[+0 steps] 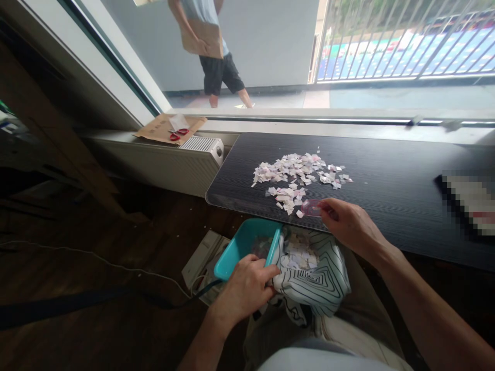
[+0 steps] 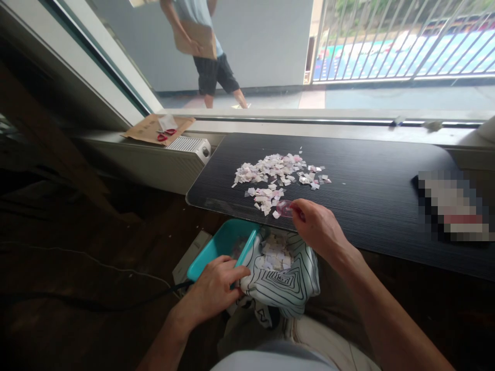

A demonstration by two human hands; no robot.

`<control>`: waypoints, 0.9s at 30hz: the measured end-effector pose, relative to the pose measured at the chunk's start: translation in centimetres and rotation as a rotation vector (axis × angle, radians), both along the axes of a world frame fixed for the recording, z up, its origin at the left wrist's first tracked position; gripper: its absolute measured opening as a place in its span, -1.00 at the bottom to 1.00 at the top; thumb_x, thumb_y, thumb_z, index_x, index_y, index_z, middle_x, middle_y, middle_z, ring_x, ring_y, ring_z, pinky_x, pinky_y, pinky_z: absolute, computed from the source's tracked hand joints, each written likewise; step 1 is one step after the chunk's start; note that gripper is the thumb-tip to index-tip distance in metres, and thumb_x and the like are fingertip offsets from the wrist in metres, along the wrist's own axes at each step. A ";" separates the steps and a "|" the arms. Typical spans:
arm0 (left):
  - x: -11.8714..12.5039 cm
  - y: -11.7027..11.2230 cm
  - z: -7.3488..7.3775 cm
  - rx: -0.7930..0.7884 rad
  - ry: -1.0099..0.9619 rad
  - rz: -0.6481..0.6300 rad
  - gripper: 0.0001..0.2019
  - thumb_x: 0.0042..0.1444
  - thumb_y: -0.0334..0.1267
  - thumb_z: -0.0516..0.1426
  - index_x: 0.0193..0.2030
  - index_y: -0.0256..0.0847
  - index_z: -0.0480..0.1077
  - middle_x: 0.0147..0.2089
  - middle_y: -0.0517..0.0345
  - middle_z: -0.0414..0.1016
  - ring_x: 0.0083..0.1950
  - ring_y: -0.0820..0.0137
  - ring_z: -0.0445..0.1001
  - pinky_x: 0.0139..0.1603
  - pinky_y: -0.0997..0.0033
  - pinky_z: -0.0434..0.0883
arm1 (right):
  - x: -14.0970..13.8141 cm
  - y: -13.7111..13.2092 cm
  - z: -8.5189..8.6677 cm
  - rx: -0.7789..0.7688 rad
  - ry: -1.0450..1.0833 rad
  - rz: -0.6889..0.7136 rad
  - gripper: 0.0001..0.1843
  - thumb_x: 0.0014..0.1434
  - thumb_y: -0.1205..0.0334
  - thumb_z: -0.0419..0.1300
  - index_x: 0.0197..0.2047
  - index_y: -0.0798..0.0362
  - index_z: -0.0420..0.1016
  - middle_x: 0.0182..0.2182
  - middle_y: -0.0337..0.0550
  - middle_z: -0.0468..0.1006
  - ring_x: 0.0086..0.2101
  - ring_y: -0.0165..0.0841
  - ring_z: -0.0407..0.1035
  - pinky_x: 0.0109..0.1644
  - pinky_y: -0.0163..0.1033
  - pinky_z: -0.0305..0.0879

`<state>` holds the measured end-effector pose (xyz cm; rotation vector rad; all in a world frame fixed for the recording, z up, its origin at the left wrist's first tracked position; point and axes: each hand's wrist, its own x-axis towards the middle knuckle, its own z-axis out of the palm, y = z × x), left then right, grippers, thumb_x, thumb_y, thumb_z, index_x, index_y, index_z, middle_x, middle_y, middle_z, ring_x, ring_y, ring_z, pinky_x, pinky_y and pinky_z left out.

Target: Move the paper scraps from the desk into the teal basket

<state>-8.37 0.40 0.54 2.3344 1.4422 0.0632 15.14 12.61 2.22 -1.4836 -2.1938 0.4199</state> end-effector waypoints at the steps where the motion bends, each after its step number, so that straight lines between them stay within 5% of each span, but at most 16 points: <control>1: 0.0 0.0 0.0 -0.004 0.009 -0.005 -0.89 0.07 -0.38 0.11 -0.28 -0.15 0.43 -0.43 0.19 0.42 -0.33 0.34 0.39 -0.14 0.32 0.27 | 0.2 -0.1 0.1 0.003 0.006 -0.013 -0.81 0.11 0.22 0.06 -0.30 0.03 0.49 -0.53 -0.21 0.50 -0.55 -0.41 0.31 -0.47 -0.33 0.13; 27: 2.1 0.5 0.6 0.008 0.014 -0.103 -0.93 0.06 -0.35 0.13 -0.31 -0.13 0.42 -0.45 0.21 0.39 -0.33 0.33 0.38 -0.16 0.35 0.25 | 3.2 0.4 -1.9 -0.105 0.193 -0.157 -0.75 0.09 0.10 0.12 -0.25 0.05 0.50 -0.46 -0.18 0.56 -0.48 -0.38 0.40 -0.38 -0.31 0.26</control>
